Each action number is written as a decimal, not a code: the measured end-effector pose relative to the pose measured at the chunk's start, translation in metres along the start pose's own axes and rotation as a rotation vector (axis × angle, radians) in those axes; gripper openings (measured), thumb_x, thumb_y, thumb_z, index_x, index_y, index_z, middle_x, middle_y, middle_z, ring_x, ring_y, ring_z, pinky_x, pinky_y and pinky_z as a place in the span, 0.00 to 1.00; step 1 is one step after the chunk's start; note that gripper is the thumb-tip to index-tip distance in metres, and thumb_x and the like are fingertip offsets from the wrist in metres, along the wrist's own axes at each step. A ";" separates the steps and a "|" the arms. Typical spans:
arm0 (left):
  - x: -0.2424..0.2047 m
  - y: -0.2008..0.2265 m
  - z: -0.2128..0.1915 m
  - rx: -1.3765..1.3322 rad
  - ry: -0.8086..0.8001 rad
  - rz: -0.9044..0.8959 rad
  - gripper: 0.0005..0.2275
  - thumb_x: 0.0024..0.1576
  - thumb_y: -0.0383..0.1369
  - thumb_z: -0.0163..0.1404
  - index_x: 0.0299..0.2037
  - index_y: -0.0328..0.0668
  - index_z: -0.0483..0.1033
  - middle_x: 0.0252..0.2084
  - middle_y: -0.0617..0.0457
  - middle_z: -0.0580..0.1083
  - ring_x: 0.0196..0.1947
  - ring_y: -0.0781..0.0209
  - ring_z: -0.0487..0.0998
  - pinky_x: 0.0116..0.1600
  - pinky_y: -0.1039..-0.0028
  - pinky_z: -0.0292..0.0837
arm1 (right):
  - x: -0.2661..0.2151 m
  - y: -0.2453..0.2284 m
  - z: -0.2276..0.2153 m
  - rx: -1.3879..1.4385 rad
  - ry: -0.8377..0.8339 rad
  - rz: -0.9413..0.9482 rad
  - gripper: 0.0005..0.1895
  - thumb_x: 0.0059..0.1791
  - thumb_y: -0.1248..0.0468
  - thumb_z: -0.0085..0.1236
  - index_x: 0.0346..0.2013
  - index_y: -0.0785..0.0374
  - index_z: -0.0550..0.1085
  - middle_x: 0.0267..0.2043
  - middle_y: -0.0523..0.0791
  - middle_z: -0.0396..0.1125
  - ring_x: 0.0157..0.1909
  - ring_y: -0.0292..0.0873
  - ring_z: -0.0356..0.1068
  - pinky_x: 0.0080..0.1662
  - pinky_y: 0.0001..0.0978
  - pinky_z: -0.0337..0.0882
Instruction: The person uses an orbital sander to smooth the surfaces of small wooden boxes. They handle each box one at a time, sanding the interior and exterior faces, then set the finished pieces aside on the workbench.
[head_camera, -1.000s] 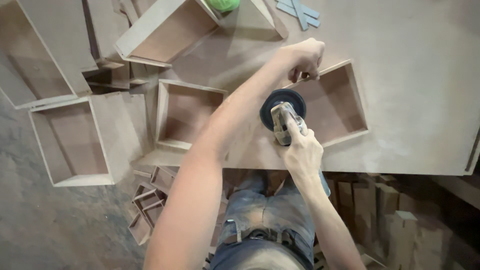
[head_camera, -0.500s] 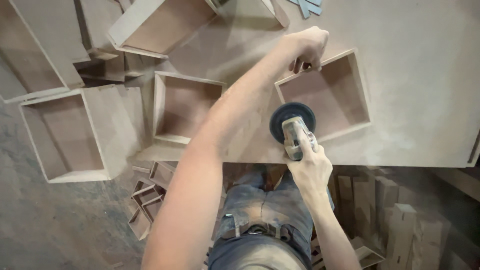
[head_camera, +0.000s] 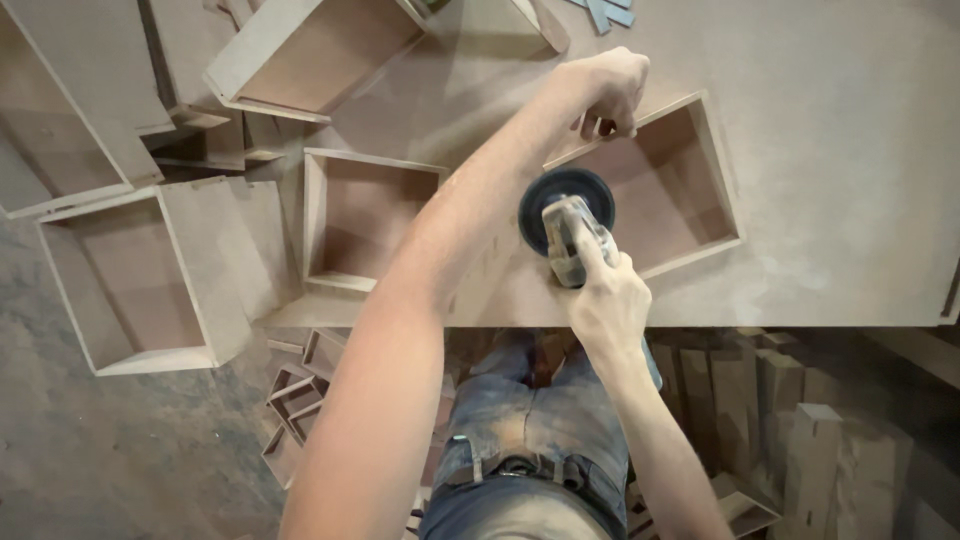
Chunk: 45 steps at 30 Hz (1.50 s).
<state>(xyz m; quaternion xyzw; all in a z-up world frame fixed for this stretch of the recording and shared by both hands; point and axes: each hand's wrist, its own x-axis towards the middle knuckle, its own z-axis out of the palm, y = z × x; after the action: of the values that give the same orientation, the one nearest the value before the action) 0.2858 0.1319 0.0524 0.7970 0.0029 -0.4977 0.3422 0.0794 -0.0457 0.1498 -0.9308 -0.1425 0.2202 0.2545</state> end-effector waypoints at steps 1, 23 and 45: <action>0.000 -0.001 0.000 0.005 0.010 0.024 0.10 0.49 0.29 0.63 0.27 0.27 0.78 0.29 0.46 0.80 0.22 0.54 0.83 0.25 0.64 0.79 | 0.006 -0.002 -0.001 0.007 0.004 -0.020 0.42 0.39 0.54 0.74 0.67 0.40 0.68 0.44 0.54 0.73 0.39 0.59 0.74 0.42 0.50 0.75; -0.010 0.009 -0.003 0.115 0.068 -0.027 0.13 0.47 0.35 0.66 0.28 0.32 0.77 0.31 0.52 0.80 0.23 0.57 0.80 0.28 0.68 0.77 | -0.023 0.014 -0.004 0.013 0.054 -0.017 0.41 0.39 0.56 0.72 0.66 0.43 0.67 0.51 0.54 0.74 0.42 0.60 0.74 0.43 0.51 0.74; -0.003 0.016 0.008 0.190 0.038 -0.030 0.10 0.49 0.35 0.63 0.26 0.36 0.81 0.28 0.57 0.80 0.23 0.61 0.79 0.27 0.70 0.77 | -0.129 0.103 -0.027 0.010 0.199 0.195 0.41 0.40 0.56 0.73 0.67 0.46 0.69 0.46 0.55 0.73 0.41 0.59 0.75 0.42 0.48 0.76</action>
<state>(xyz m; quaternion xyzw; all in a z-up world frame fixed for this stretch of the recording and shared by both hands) 0.2835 0.1162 0.0612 0.8350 -0.0258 -0.4856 0.2575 -0.0026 -0.1909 0.1590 -0.9563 -0.0243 0.1513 0.2492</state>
